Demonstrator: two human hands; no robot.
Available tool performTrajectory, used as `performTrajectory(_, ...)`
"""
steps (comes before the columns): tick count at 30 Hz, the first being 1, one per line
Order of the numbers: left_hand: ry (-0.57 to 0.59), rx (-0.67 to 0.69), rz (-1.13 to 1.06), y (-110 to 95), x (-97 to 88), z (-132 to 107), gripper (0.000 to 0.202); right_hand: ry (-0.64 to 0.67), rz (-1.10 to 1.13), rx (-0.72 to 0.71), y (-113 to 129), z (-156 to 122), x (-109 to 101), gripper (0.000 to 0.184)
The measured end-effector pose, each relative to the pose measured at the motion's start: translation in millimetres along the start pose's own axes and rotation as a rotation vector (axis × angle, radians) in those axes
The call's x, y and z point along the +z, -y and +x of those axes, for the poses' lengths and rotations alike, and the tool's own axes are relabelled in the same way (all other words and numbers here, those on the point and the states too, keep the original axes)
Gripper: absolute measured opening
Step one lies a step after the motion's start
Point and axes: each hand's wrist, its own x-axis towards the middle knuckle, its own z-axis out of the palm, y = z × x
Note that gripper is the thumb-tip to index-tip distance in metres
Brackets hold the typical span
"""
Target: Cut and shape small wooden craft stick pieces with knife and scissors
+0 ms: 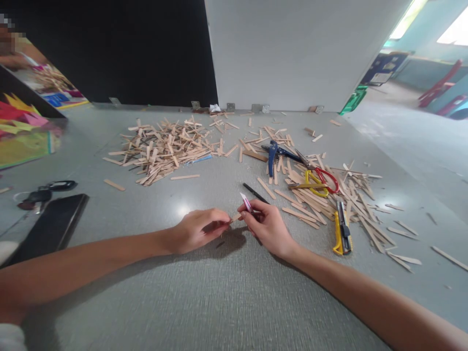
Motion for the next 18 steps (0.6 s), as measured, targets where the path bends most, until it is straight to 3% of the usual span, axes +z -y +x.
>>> performTrajectory(13,-0.033,-0.1,-0.11,2.0,5.8,-3.2,0.013,0.01,-0.009,-0.019,-1.1,-0.4,-1.4,0.036)
performTrajectory(18,-0.013,-0.115,-0.096,1.0,0.0,4.3,0.012,0.009,-0.143,-0.132,-1.8,-0.8,-1.0,0.02)
